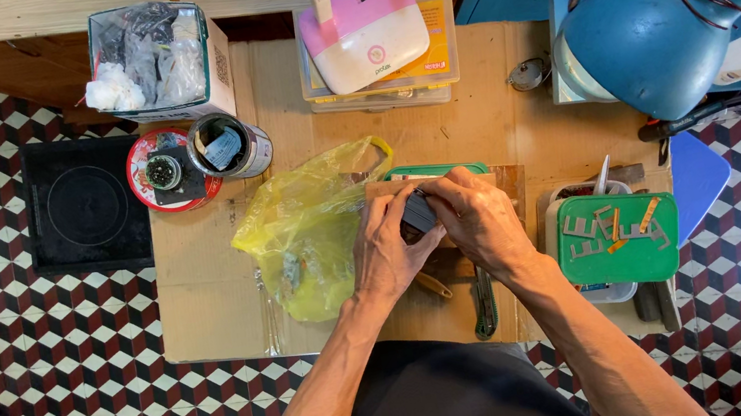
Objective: The person uses a small knife to scrape and clean the contacts on a small rectangular electronic component. They repeatedly insert the component into a wooden block, scrape the contacts, and inspect the result under a magnifying lamp.
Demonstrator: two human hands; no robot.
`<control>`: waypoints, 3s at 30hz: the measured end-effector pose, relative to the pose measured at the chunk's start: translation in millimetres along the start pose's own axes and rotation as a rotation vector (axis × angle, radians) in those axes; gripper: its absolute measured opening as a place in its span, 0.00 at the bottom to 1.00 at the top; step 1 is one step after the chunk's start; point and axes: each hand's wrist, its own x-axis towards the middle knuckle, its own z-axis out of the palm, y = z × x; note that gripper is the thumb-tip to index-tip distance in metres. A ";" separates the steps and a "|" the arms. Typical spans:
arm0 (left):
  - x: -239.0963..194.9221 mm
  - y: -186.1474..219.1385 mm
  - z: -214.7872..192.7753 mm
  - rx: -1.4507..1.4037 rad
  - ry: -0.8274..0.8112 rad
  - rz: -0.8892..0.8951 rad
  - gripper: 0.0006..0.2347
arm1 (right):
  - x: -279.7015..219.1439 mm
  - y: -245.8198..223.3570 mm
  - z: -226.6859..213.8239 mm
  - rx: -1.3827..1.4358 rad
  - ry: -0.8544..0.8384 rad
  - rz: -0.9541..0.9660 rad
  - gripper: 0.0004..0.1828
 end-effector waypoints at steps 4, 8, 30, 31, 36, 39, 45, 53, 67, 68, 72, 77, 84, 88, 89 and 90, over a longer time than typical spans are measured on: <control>0.7 1.3 -0.3 0.021 -0.025 -0.030 0.30 | -3.5 1.1 3.9 -0.088 0.065 0.005 0.09; -2.0 3.7 1.4 -0.011 0.015 -0.014 0.33 | -5.0 5.7 9.5 -0.147 0.043 -0.038 0.08; 1.8 13.7 -4.6 -0.083 -0.054 -0.047 0.27 | -29.1 10.0 9.6 -0.042 0.164 -0.038 0.08; 1.8 12.8 -6.5 -0.069 -0.060 -0.042 0.27 | -28.3 10.4 9.4 -0.036 0.163 -0.026 0.07; 3.8 7.1 -14.9 -0.460 -0.034 -0.114 0.20 | -25.7 8.7 8.7 -0.059 0.154 -0.052 0.08; 12.0 6.5 -12.2 -0.418 -0.067 -0.342 0.15 | -27.0 5.3 6.5 -0.043 0.155 -0.061 0.08; 25.8 5.7 -8.1 -0.424 0.039 -0.277 0.13 | -27.4 3.6 8.3 0.065 0.181 0.035 0.05; 25.8 6.1 -5.6 -0.451 0.018 -0.357 0.11 | -29.9 6.0 16.4 0.263 0.171 0.307 0.07; 25.3 4.2 -1.7 -0.358 0.042 -0.333 0.08 | -35.1 33.4 39.0 0.760 0.133 0.654 0.10; 25.1 3.6 -1.3 -0.360 0.041 -0.338 0.08 | -36.1 35.1 40.8 0.775 0.140 0.675 0.10; 25.6 1.2 1.4 -0.399 0.048 -0.344 0.08 | -37.6 43.5 45.5 0.854 0.150 0.741 0.10; 28.1 -3.1 6.4 -0.503 0.017 -0.501 0.09 | -36.4 51.5 50.9 1.008 0.145 0.782 0.09; 21.0 -0.9 7.6 -0.281 0.095 -0.302 0.10 | -37.0 48.4 55.2 0.973 0.170 0.762 0.10; 9.9 10.0 0.8 -0.280 0.036 -0.238 0.16 | -42.6 43.1 48.7 1.009 0.167 0.673 0.13; 5.6 12.9 -1.6 -0.184 0.036 -0.172 0.20 | -46.7 42.4 44.1 1.000 0.199 0.693 0.13; 2.6 15.7 -3.1 -0.088 0.036 -0.104 0.25 | -52.7 42.3 37.6 0.991 0.230 0.713 0.13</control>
